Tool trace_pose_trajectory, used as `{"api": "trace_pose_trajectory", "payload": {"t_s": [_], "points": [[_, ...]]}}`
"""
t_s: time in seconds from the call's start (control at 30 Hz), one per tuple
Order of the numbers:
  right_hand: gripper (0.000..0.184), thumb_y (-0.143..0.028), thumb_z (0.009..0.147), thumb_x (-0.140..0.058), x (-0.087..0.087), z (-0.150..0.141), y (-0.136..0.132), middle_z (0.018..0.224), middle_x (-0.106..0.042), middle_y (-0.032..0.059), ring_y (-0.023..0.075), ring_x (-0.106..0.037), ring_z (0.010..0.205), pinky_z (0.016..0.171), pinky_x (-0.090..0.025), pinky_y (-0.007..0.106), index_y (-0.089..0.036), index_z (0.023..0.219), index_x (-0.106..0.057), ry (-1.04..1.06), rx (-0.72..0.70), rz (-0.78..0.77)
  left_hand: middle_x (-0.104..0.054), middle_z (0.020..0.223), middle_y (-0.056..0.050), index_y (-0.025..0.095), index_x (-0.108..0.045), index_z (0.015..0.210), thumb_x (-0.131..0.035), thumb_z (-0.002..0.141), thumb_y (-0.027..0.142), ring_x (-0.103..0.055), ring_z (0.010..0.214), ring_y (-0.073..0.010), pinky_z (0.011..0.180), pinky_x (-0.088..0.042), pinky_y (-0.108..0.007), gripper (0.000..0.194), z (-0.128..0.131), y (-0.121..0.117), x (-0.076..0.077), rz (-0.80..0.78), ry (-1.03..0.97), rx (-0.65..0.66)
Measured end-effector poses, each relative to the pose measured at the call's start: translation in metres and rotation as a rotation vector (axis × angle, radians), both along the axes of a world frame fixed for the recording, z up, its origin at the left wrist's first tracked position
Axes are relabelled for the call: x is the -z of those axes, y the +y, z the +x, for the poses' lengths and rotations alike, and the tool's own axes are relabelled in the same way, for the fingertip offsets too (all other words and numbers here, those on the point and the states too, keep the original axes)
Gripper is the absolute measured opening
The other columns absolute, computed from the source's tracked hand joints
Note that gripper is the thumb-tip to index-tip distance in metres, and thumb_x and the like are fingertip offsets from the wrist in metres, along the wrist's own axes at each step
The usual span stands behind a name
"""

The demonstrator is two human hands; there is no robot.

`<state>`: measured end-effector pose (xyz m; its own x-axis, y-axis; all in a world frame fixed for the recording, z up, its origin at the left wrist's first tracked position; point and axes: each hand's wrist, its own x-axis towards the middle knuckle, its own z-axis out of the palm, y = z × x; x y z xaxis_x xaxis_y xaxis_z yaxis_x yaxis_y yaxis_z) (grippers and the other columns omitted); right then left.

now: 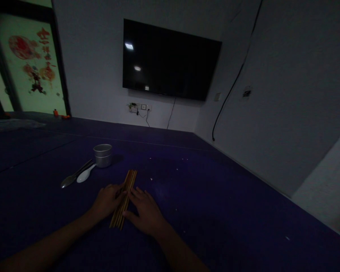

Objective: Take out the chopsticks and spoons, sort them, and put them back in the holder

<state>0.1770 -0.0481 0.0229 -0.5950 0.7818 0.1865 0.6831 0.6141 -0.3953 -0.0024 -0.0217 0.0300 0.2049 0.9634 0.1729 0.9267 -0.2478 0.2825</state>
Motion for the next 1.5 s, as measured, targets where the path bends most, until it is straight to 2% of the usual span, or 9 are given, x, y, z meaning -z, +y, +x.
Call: {"api": "trace_pose_trajectory", "payload": {"t_s": [0.17,0.43,0.7,1.03,1.37,1.5], "points": [[0.062,-0.055,0.091,-0.042,0.0,-0.001,0.0,0.146,-0.037,0.01,0.0262,-0.029,0.136,0.109,-0.025,0.05,-0.023,0.142,-0.035,0.016,0.005,0.009,-0.068,0.108,-0.009,0.02,-0.057,0.121,-0.036,0.092,0.03,-0.059,0.105,-0.0254,0.083,-0.043,-0.038,0.037,0.0,0.001,0.002,0.006,0.008,0.014],[0.064,-0.055,0.09,-0.043,0.004,0.0,0.002,0.148,-0.032,0.0104,0.0279,-0.028,0.136,0.109,-0.025,0.051,-0.023,0.144,-0.03,0.01,-0.007,0.032,-0.067,0.111,-0.008,0.022,-0.055,0.123,-0.036,0.093,0.028,-0.058,0.107,-0.024,0.084,-0.042,-0.037,0.036,0.0,0.003,0.004,-0.009,0.03,0.007],[0.061,-0.056,0.09,-0.042,0.005,-0.001,0.002,0.145,-0.038,0.0102,0.0278,-0.032,0.134,0.109,-0.027,0.05,-0.021,0.14,-0.039,0.035,-0.001,0.038,-0.067,0.108,-0.008,0.019,-0.054,0.124,-0.036,0.093,0.026,-0.059,0.104,-0.024,0.082,-0.043,-0.038,0.037,-0.001,0.005,0.007,0.009,0.039,-0.001],[0.061,-0.053,0.091,-0.043,0.002,-0.001,0.002,0.149,-0.03,0.008,0.0289,-0.03,0.135,0.109,-0.026,0.051,-0.022,0.142,-0.035,0.03,-0.035,0.026,-0.065,0.107,-0.01,0.02,-0.053,0.127,-0.026,0.095,0.029,-0.057,0.103,-0.025,0.085,-0.042,-0.04,0.042,-0.001,0.011,0.01,0.036,0.092,-0.009],[0.061,-0.054,0.09,-0.043,0.004,-0.002,0.003,0.15,-0.03,0.0071,0.0279,-0.026,0.137,0.11,-0.024,0.051,-0.024,0.143,-0.033,0.004,-0.013,0.0,-0.063,0.11,-0.011,0.018,-0.05,0.129,-0.03,0.093,0.028,-0.055,0.106,-0.026,0.084,-0.041,-0.041,0.042,0.0,0.005,0.006,0.031,0.097,0.01],[0.059,-0.055,0.091,-0.041,0.001,-0.002,0.0,0.15,-0.03,0.008,0.0281,-0.025,0.137,0.11,-0.023,0.051,-0.024,0.141,-0.038,-0.009,-0.006,-0.007,-0.062,0.111,-0.011,0.017,-0.051,0.126,-0.029,0.094,0.026,-0.054,0.108,-0.0265,0.084,-0.041,-0.041,0.04,0.001,0.003,0.005,0.031,0.112,0.016]]}}
